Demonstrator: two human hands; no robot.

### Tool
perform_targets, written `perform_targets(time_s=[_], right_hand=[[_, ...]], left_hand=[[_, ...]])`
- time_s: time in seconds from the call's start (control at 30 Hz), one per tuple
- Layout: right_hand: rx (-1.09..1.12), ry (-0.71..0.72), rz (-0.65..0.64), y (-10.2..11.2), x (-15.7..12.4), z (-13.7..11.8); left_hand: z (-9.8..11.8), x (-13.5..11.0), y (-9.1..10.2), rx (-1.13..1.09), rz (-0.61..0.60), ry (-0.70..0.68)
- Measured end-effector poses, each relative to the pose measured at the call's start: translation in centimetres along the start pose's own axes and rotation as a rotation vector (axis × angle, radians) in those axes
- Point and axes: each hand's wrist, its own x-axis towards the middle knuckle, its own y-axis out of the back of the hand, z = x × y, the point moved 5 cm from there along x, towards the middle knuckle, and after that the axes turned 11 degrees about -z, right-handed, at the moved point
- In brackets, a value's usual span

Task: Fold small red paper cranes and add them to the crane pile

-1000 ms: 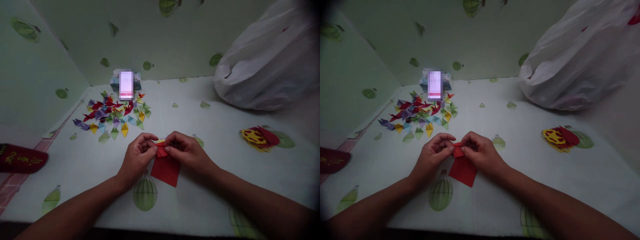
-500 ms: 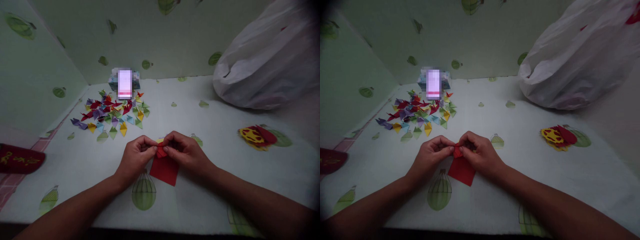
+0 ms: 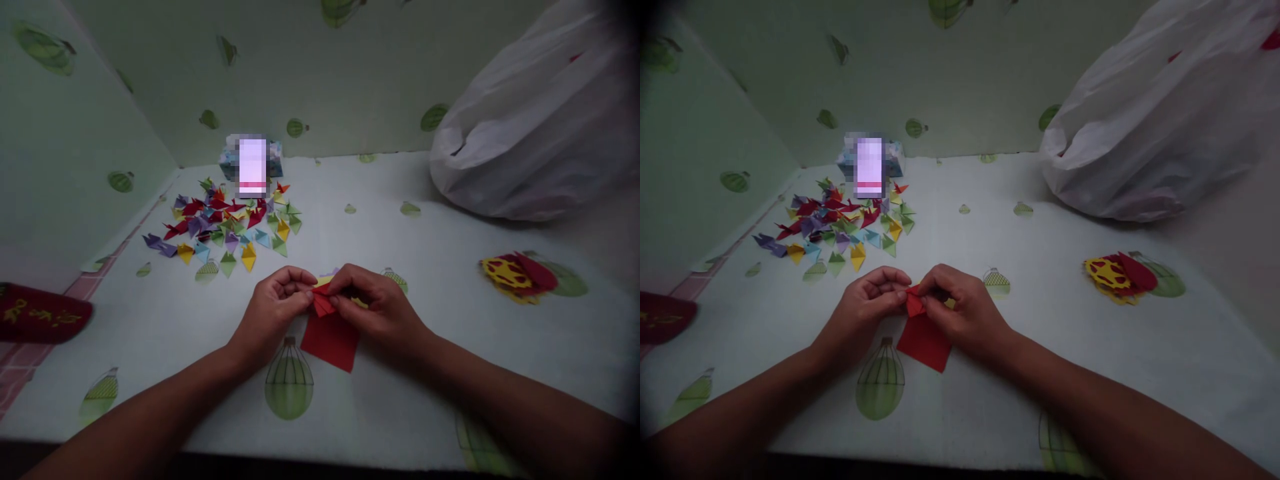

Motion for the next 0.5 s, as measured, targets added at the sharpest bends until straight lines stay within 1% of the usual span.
perform_targets(time_s=[0.33,0.5], right_hand=[[-0.116,0.173,-0.025,-0.1,-0.1,-0.8],[-0.162,0.183,-0.054,-0.1,0.0,-1.1]], left_hand=[[0.0,0.0,0.2,-0.014,0.026,-0.011],[-0.1,0.0,0.1,-0.045,0.039,0.010]])
